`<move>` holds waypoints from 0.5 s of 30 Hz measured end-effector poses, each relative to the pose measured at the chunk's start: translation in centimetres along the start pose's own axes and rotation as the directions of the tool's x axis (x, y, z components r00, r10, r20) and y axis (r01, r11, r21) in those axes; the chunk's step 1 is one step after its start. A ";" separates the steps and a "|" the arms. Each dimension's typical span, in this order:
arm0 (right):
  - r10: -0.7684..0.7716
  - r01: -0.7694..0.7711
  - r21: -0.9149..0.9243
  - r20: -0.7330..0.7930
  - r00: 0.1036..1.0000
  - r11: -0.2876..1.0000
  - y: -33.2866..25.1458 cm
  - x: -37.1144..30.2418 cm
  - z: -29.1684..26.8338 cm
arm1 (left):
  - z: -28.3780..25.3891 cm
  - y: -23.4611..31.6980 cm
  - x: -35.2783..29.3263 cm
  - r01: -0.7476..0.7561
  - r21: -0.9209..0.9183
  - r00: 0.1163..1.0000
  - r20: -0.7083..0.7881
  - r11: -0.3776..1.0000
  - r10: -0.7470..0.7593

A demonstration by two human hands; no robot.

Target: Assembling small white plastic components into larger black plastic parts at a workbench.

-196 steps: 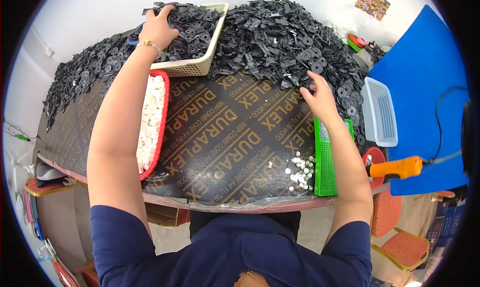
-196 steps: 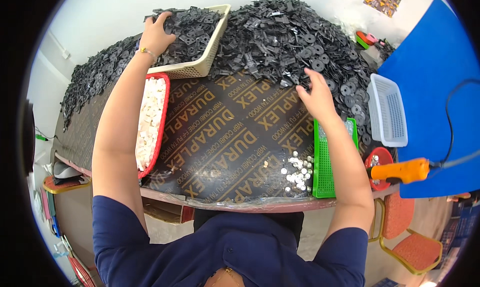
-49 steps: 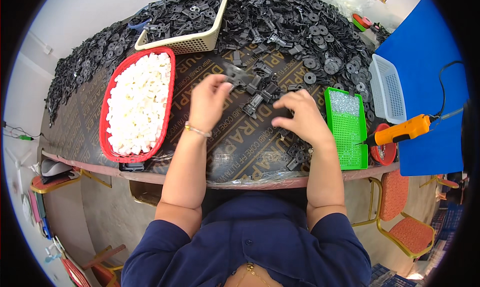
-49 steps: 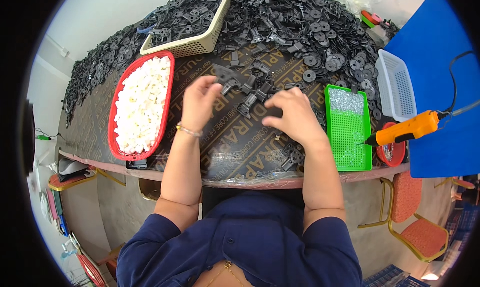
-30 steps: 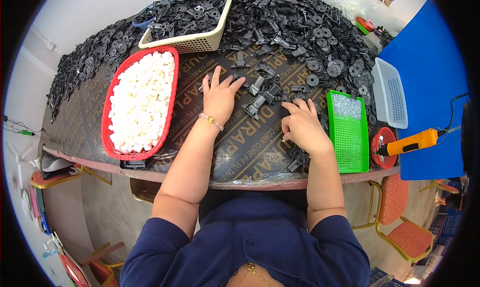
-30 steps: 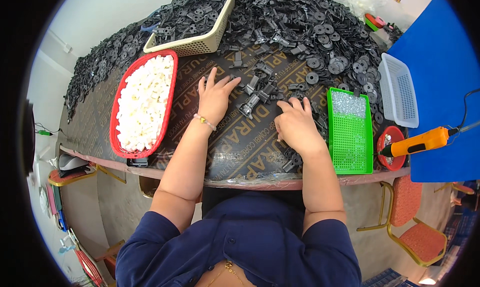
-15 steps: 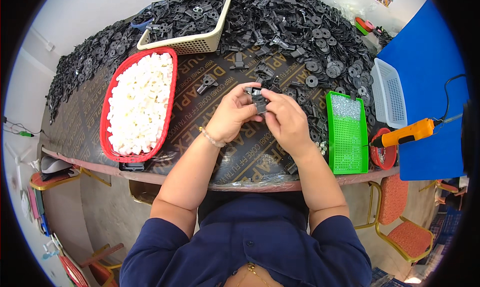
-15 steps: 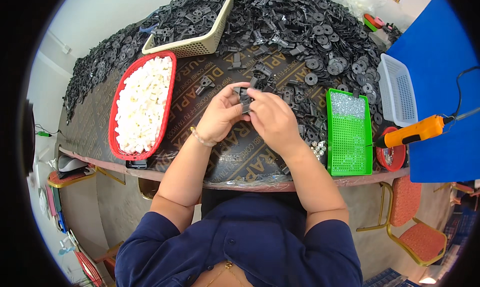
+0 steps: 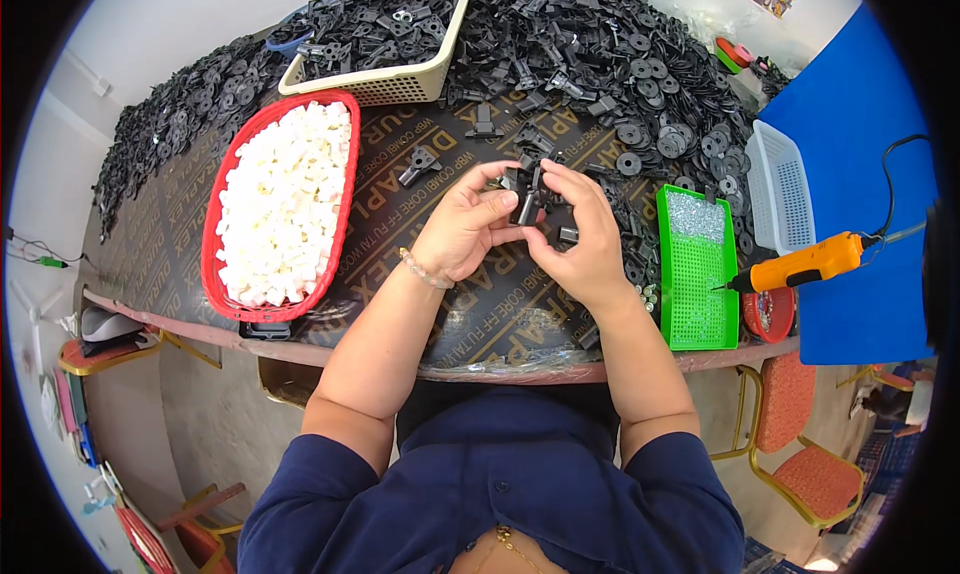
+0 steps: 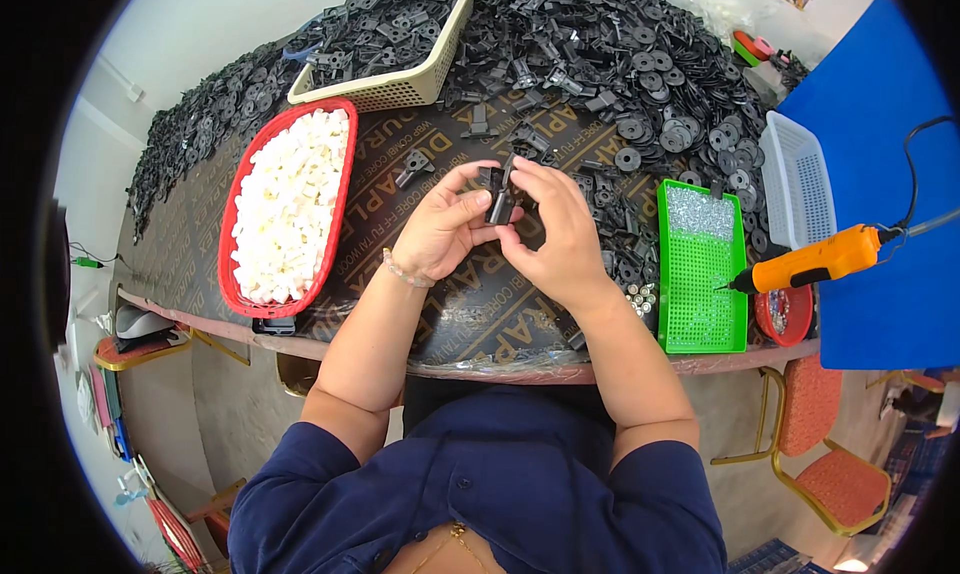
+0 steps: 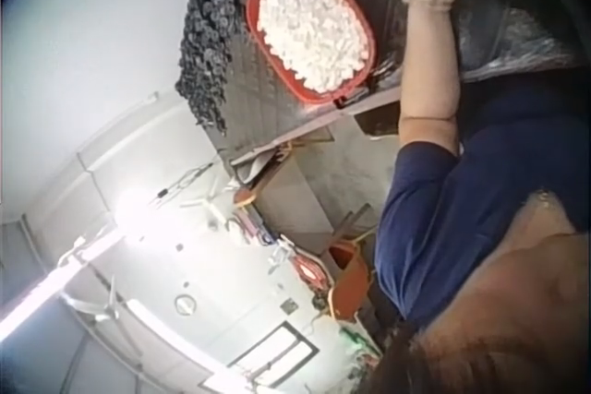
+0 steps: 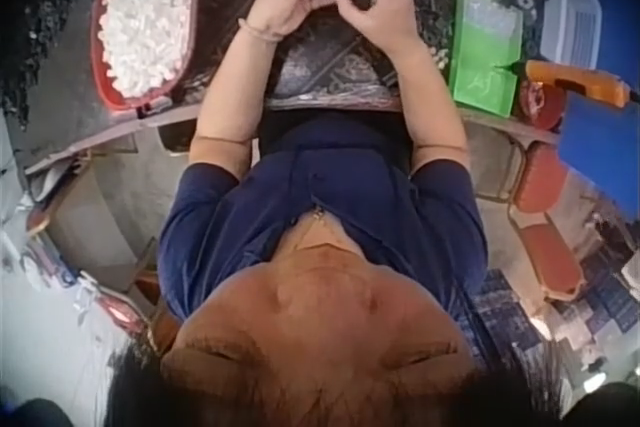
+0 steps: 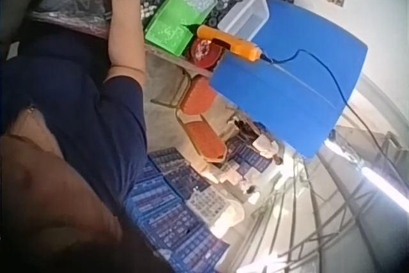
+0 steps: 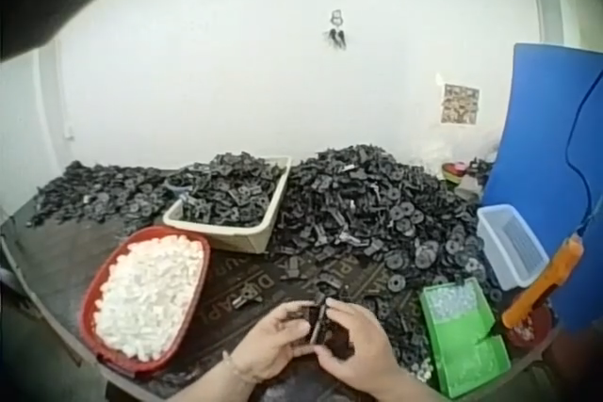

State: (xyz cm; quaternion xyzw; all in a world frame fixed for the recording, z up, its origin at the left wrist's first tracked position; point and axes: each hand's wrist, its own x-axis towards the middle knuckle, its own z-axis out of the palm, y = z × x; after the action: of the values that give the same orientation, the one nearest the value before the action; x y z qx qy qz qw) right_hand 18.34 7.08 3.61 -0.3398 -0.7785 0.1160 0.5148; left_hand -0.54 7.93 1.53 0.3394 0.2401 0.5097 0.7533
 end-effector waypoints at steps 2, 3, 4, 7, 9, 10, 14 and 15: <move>-0.005 0.005 -0.008 0.042 0.999 1.000 0.2 0.0 -0.3 | -0.5 -0.2 0.1 0.061 -0.018 0.998 0.027 0.998 -0.061; -0.007 0.009 -0.018 0.083 0.997 1.000 0.4 0.0 -0.4 | -0.5 -0.2 0.1 0.062 -0.018 0.998 0.028 0.998 -0.062; -0.006 0.007 -0.010 0.095 0.995 1.000 0.4 -0.1 -0.4 | -0.5 -0.3 0.1 0.067 -0.019 0.998 0.021 0.998 -0.066; -0.031 0.033 -0.016 0.110 0.993 0.999 0.4 -0.1 -0.5 | -0.5 -0.3 0.0 0.073 -0.038 0.997 0.018 0.997 -0.072; -0.053 0.058 -0.054 0.101 0.993 0.997 0.6 -0.1 -0.4 | -0.1 -0.3 -0.1 0.077 -0.058 0.997 0.023 0.995 -0.075; -0.074 0.083 -0.094 0.094 0.993 0.992 0.8 -0.2 -0.4 | 0.5 -0.1 -0.2 0.080 -0.046 0.997 0.003 0.996 -0.080; -0.087 0.102 -0.176 0.091 0.992 0.979 0.8 -0.4 -0.4 | 1.4 -0.6 -0.2 -0.036 0.227 0.999 0.022 0.973 0.032; 0.035 -0.030 -0.052 0.092 0.995 0.998 0.5 -0.2 -0.7 | 1.0 -0.8 -0.2 -0.037 0.228 0.999 0.021 0.973 0.033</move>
State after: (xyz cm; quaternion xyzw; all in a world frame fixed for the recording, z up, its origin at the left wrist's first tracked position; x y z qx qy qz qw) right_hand 19.18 7.16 3.47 -0.3597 -0.7985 0.1202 0.4674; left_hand 0.60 7.29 1.61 0.4321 0.2847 0.4890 0.7022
